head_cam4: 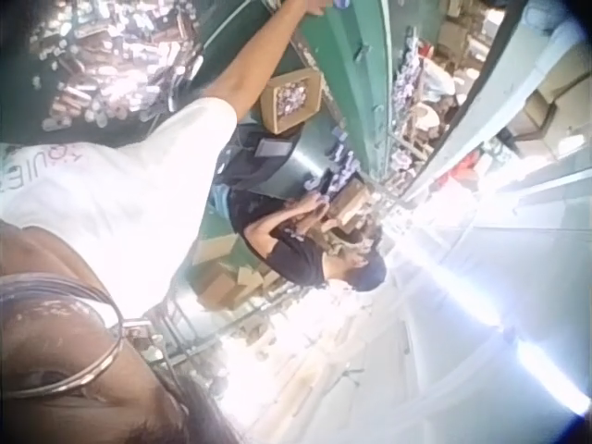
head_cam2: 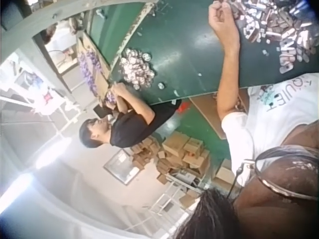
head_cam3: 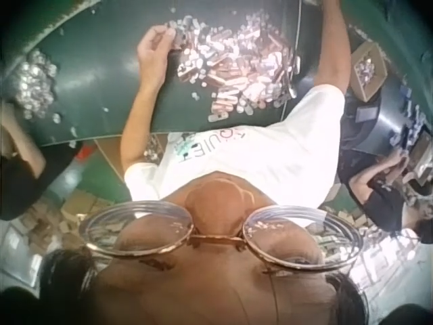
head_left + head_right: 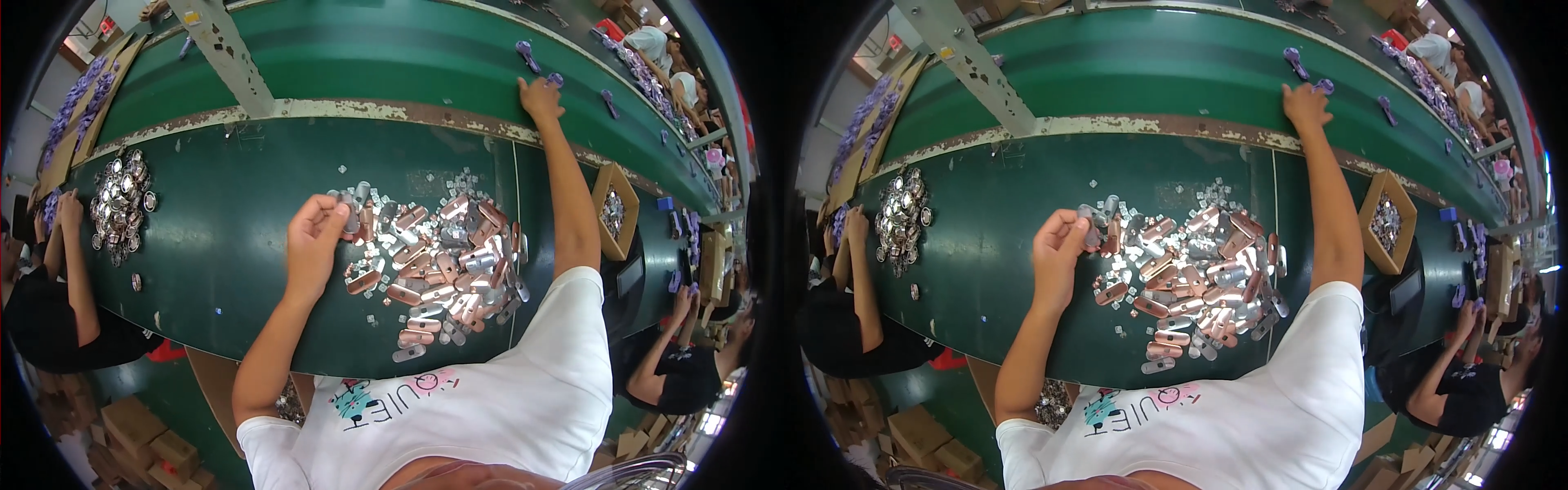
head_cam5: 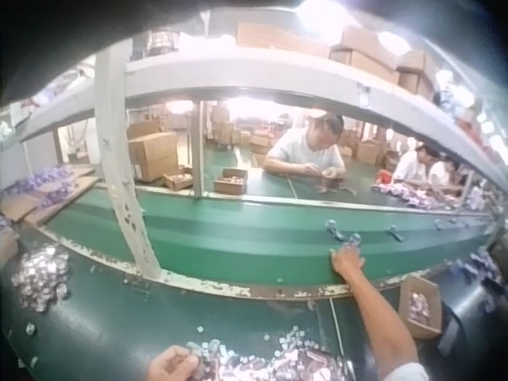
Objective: The person assembles small internal components and metal contacts into purple plastic housings by hand at a factory workstation.
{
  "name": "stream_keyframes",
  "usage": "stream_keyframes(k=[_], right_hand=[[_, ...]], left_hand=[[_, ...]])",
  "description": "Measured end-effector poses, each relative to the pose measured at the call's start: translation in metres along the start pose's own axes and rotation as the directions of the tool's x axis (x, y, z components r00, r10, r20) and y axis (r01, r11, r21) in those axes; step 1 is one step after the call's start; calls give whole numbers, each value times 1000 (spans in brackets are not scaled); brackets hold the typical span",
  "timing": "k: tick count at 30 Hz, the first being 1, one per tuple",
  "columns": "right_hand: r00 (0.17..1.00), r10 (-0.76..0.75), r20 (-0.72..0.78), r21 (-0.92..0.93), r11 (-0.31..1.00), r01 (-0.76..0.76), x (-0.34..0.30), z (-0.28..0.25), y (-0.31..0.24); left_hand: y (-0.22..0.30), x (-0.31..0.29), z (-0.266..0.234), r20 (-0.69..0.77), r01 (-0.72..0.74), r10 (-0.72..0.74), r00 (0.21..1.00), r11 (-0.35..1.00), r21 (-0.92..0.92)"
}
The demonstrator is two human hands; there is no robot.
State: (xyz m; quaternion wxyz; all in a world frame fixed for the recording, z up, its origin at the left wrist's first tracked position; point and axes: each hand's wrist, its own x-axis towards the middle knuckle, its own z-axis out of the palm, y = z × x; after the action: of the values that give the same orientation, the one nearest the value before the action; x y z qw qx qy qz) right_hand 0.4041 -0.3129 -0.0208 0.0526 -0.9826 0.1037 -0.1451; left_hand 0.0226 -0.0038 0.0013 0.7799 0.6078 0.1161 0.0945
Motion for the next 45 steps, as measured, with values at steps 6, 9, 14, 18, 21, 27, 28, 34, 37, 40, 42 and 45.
stream_keyframes(k=[6, 9, 14, 18, 21, 27, 28, 34, 37, 40, 42, 45], right_hand=[[978, -207, -17, -146, 968, 203, -24, -1, -35], [793, -540, -282, -146, 841, 520, -56, -15, -52], [564, -788, -247, 183, 533, 826, -117, -26, -141], [477, -832, -282, 444, 328, 834, -145, -16, -239], [434, -847, -307, 450, 273, 851, -168, -5, -320], [436, -846, -307, 371, 316, 873, -157, 41, -439], [453, -848, -276, 436, 310, 845, -161, 55, -456], [421, -775, -471, 356, 270, 895, -56, 131, -496], [352, -839, -415, 339, 217, 916, -167, 93, -545], [530, -827, -188, 487, 390, 781, -136, 86, -531], [623, -729, -286, 543, 412, 732, -74, 104, -492], [665, -622, -412, 700, 251, 669, -151, 49, -465]], left_hand=[[5, -13, -1, -15, 14, -13, 1000, 1000, 12], [-2, -13, 5, 17, 12, -11, 1000, 999, -31], [-4, -20, 5, 0, -144, 147, 989, 972, 186], [7, -23, 6, 64, -516, 561, 825, 703, 489], [7, -17, -2, 145, -651, 744, 652, 451, 610], [10, -16, -2, 31, -679, 778, 628, 528, 510], [8, -21, -5, -62, -632, 736, 674, 618, 467], [4, -30, 15, -199, -474, 470, 860, 880, 31], [-1, -36, -17, -310, -397, 430, 848, 902, 168], [0, -28, -13, -307, -454, 497, 811, 867, 206], [4, -21, 6, -349, -431, 407, 844, 902, 12], [4, -16, -12, -347, -303, 259, 902, 950, -79]])
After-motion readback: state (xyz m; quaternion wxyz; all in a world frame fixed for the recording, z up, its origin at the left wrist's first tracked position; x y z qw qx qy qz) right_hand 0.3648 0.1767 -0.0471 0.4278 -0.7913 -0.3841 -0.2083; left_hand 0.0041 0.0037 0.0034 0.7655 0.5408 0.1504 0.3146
